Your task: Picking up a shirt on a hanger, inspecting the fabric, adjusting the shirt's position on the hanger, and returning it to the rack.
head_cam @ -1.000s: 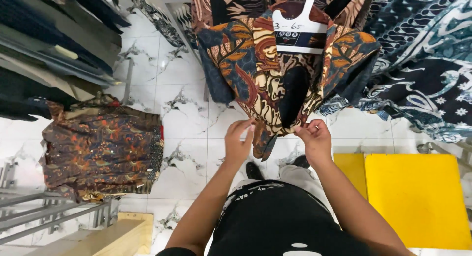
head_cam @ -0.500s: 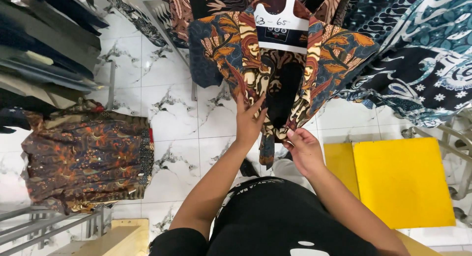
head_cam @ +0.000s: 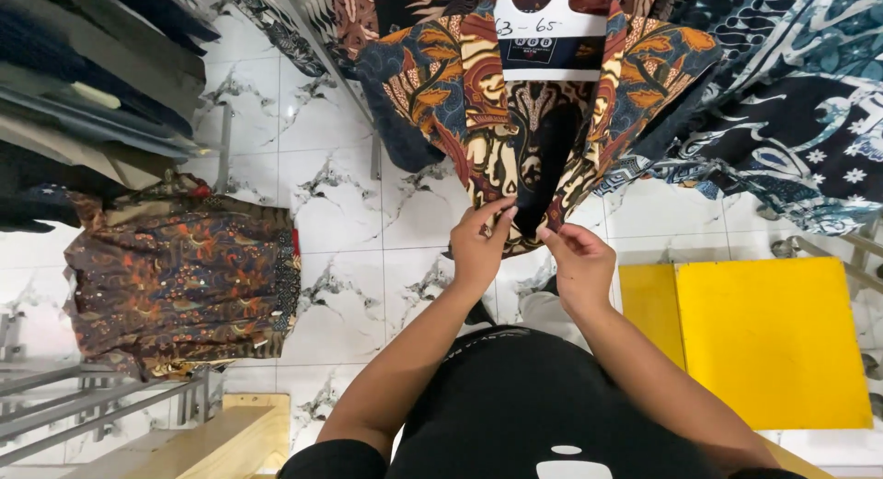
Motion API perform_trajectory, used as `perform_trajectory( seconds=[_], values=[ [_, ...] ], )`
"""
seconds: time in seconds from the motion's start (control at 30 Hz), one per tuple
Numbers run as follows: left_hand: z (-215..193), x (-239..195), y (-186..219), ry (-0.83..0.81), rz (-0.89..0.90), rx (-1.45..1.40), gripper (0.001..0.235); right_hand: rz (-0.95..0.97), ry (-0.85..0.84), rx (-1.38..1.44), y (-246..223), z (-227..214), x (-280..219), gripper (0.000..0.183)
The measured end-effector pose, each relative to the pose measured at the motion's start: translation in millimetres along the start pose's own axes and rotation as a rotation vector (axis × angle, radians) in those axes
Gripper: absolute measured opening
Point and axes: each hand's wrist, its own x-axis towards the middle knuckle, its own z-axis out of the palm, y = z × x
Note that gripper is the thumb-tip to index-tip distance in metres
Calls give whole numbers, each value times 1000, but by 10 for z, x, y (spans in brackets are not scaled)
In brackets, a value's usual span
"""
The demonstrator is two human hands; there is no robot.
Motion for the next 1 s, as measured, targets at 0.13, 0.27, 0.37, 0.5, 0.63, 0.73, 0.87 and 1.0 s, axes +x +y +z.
perform_trajectory(
  seconds=[0.13, 0.27, 0.37, 0.5, 0.63, 0.73, 0.87, 1.0],
  values=[
    [20, -29, 34, -16, -68, -125, 16, -77, -52, -52, -352, 127, -26, 14],
    [-34, -67, 164, -42, -59, -123, 12, -168, -146, -175, -485, 139, 63, 18],
    [-66, -60, 180, -43, -30, -77, 11, -284, -230, -198, -490, 117, 111, 12],
    [-126, -50, 365, -74, -9, -80, 11, -405, -262, -236, -469, 117, 109, 14],
    [-105, -61, 361, -96, 29, -19, 9, -489, -243, -251, -409, 115, 91, 15],
    [-78, -25, 281, -136, 28, -30, 8, -570, -236, -251, -345, 98, 96, 13],
    [-6, -32, 232, -121, 49, -23, 7, -675, -203, -317, -303, 60, 125, 13],
    [22, -6, 248, -152, 107, 49, 10, -927, -142, -471, -287, 54, 140, 9]
  ],
)
